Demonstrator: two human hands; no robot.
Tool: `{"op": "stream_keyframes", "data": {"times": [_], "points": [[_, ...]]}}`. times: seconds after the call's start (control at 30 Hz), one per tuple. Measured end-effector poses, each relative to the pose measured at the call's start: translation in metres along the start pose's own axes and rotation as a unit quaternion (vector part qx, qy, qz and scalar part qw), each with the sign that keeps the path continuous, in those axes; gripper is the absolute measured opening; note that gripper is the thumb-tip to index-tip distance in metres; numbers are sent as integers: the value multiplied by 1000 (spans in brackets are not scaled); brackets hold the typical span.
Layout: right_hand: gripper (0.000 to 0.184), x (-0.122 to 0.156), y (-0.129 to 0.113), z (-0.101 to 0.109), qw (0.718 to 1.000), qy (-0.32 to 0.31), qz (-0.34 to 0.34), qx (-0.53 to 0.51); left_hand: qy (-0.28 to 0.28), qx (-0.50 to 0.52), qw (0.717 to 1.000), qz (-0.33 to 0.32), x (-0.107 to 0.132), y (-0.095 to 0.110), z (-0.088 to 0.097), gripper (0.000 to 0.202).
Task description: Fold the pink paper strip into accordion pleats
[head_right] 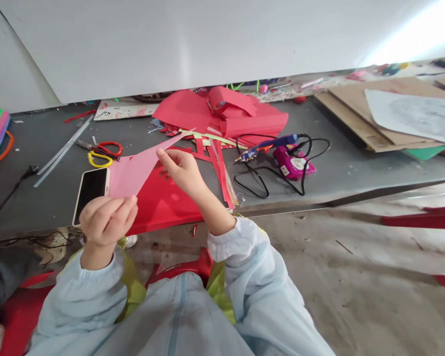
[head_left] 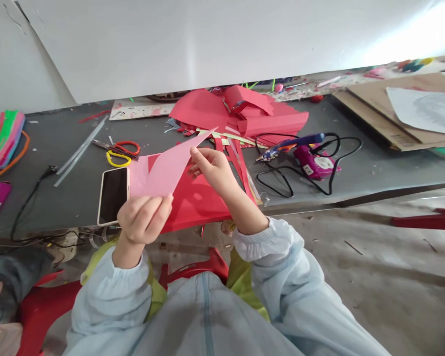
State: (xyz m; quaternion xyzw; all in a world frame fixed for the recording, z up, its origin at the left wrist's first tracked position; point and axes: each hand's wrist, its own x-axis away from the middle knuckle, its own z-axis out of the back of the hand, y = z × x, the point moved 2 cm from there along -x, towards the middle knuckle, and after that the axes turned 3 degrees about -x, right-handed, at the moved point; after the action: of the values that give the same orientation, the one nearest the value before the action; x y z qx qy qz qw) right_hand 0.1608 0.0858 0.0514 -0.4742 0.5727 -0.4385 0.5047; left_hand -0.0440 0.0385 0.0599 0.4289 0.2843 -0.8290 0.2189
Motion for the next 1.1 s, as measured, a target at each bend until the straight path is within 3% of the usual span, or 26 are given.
{"op": "stream_keyframes", "data": {"times": [0.1,0.23,0.4,0.57,0.63,0.7,0.83,0.93,1.0,1.1], "points": [[48,-3,-1,10,1000,15,-18,-5,-5,28,999,-20,-10,16,-8,29],[36,-8,1,22,998,-19,-51,6,-40,23,997,-58,-18,40,-18,20],[23,-16,-2,37,997,-46,-41,50,-67,96,992,-46,-22,52,-19,35],[15,-19,-20,46,986,-100,-7,133,-82,114,989,50,-31,31,-20,26],[20,-18,-29,47,963,-142,41,227,-92,100,985,103,-33,17,-24,26],[25,-18,-33,48,941,-180,45,285,-104,72,982,141,-32,4,-28,25],[27,-18,-31,48,898,-256,20,357,-154,17,975,161,-23,-18,-37,30],[28,-18,-25,47,861,-306,-2,407,-226,19,957,181,-14,-26,-44,34],[29,-19,-20,48,840,-325,-16,434,-275,28,943,184,-10,-27,-48,33],[29,-20,-15,53,830,-322,-27,455,-317,31,930,183,-6,-27,-51,28]]}}
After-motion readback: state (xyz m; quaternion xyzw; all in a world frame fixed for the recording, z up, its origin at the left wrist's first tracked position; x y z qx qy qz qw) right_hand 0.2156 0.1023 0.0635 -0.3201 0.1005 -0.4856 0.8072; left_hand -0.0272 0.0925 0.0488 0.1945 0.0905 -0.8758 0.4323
